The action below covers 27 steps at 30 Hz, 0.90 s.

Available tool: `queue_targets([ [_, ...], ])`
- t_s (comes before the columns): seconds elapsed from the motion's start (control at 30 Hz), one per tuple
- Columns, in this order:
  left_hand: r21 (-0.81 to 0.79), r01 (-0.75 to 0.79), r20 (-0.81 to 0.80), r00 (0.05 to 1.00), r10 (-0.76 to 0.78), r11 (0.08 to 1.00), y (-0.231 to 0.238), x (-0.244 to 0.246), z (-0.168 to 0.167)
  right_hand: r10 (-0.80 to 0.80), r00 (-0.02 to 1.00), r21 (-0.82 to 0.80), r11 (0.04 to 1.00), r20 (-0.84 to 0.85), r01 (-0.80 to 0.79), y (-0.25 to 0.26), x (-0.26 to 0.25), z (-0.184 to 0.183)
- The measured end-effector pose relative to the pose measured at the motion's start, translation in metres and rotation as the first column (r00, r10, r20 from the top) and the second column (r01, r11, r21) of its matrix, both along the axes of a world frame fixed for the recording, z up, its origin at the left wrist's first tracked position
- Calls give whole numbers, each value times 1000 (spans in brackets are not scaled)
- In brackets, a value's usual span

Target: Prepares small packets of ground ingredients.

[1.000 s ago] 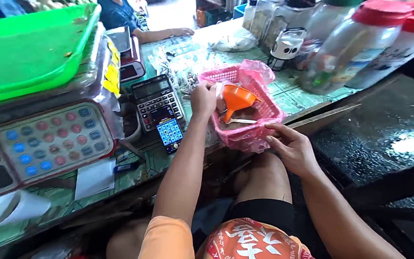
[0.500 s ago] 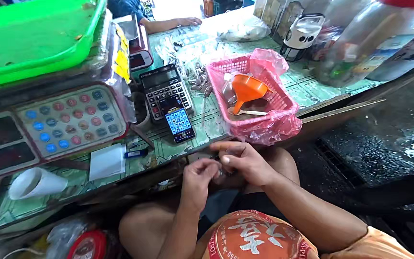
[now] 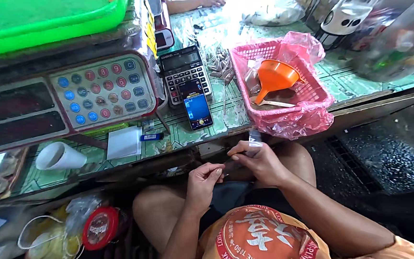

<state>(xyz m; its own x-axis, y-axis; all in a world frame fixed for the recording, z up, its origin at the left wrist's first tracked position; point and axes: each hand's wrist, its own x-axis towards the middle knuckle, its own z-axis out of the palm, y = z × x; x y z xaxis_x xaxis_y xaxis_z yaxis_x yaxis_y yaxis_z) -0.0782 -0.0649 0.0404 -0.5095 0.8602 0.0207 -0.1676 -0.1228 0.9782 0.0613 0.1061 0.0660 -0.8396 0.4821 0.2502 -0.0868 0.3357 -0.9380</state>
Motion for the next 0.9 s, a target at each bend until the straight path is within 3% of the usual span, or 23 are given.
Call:
queue_targets([
  [0.1, -8, 48, 1, 999, -48, 999, -2, -6, -7, -66, 998, -14, 998, -3, 66, 5, 12, -9],
  [0.2, -7, 53, 36, 998, -53, 999, 2, -11, -11, -134, 991, -128, 983, -7, 132, 6, 19, -15],
  [0.37, 32, -7, 122, 993, 3, 999, 3, -20, -12, -95, 995, -290, 952, 10, 94, 11, 30, -24],
  [0.6, -51, -150, -143, 980, 141, 987, 0, -30, -7, -171, 973, -333, 918, 157, 215, 26, 46, -25],
  [0.8, 28, -139, -16, 990, 140, 990, -5, -51, -14, 15, 986, -424, 904, 164, 57, 38, 57, -22],
  [0.9, 28, -157, -3, 988, 157, 987, -10, -54, -16, 84, 933, -287, 958, 349, 21, 44, 63, -24],
])
